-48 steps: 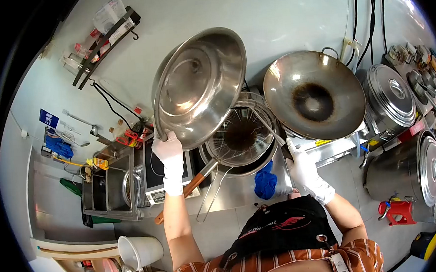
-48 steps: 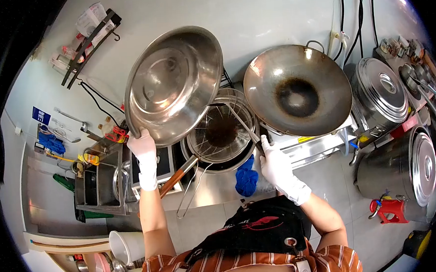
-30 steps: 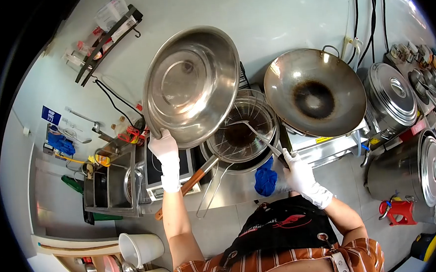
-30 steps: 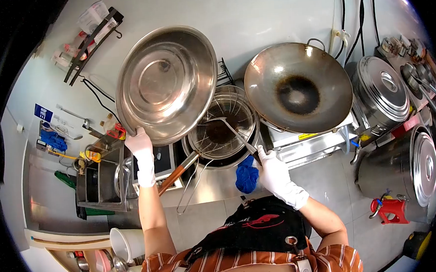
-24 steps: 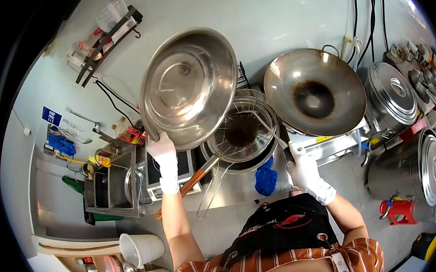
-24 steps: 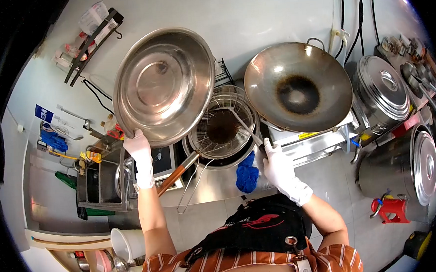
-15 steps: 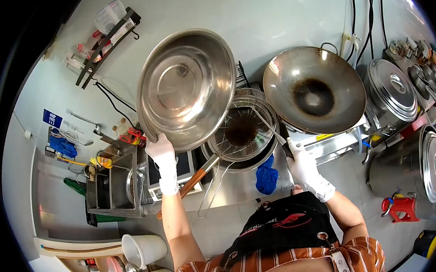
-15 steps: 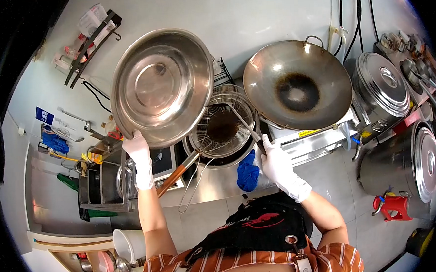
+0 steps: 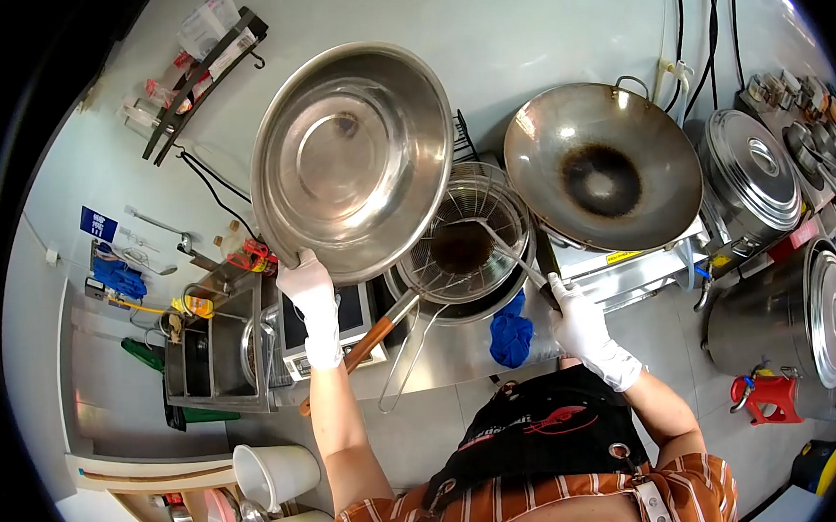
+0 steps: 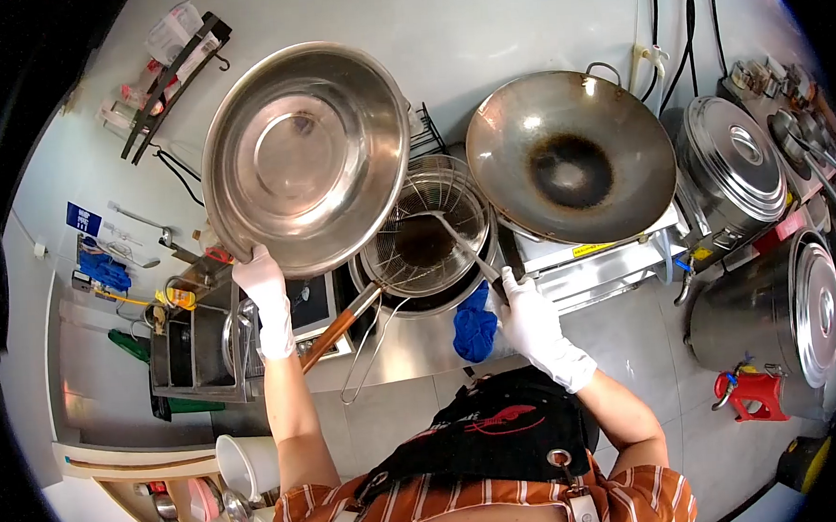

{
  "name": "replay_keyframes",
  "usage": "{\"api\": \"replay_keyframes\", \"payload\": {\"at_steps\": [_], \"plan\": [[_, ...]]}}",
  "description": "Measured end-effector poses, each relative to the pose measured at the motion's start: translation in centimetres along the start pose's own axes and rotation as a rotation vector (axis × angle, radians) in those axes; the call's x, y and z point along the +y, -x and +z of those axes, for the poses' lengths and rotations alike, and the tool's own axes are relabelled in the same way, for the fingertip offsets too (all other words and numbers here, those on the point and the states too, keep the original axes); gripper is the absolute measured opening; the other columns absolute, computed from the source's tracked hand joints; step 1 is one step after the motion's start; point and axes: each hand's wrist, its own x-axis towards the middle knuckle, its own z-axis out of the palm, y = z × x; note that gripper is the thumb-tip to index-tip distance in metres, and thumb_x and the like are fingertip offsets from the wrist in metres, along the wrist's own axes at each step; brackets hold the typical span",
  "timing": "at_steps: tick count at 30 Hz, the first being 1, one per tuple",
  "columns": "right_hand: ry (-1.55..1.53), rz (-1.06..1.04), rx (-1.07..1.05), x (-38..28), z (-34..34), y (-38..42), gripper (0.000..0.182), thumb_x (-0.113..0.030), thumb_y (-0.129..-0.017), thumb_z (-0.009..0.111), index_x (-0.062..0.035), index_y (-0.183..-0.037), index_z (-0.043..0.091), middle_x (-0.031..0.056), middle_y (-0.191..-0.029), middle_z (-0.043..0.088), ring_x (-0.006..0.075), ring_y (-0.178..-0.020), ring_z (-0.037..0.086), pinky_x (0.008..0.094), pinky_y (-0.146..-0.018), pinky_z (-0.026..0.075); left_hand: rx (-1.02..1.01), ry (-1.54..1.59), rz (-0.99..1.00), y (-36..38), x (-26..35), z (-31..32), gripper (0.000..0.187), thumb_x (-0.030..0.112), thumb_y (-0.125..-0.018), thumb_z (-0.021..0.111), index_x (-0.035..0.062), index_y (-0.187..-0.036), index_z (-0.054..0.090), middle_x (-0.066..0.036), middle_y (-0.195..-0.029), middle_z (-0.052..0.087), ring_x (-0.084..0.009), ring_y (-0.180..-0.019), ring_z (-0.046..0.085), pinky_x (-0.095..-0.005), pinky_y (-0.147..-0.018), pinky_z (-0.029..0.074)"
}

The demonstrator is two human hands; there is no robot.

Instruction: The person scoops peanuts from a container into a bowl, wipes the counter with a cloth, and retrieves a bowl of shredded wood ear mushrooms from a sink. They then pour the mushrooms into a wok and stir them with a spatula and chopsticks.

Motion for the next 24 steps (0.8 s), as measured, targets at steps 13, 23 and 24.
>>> {"api": "replay_keyframes", "payload": {"at_steps": [13,23,24], "plan": [[-0.073,0.135,-0.023,0.1,-0.6,-2.8,0.054,-0.012,-0.079,0.058,-0.0012,-0.131,0.045,0.0223,-0.101,0.057,0.0381,-0.082,0.062,0.0427,-0.073,0.05,-0.005,0.028,-0.106,0.3,0.8,-0.4,0.018,0.005,-0.084,0.051,-0.0103,-0.091,0.059,-0.013,-0.078,0.064,-0.0147,-0.073,0.054,-0.0279,-0.071,0.043],[-0.159,0.12,-0.147,-1.2,-0.1,-1.1,0.06,-0.007,-0.075,0.062,0.0013,-0.132,0.043,0.0291,-0.105,0.056,0.0406,-0.091,0.059,0.0407,-0.079,0.048,0.009,0.089,-0.124,0.1,-1.3,-0.4,0.021,0.001,-0.083,0.051,-0.0108,-0.099,0.058,-0.014,-0.091,0.065,-0.0166,-0.083,0.057,-0.0267,-0.08,0.042],[-0.149,0.085,-0.155,-1.3,0.0,-0.9,0.057,-0.008,-0.077,0.06,0.0005,-0.131,0.044,0.0255,-0.102,0.057,0.0389,-0.087,0.06,0.041,-0.075,0.049,0.008,0.089,-0.125,0.2,-1.3,-0.4,0.021,0.001,-0.083,0.051,-0.0108,-0.099,0.058,-0.014,-0.091,0.065,-0.0166,-0.083,0.057,-0.0267,-0.08,0.042]]}}
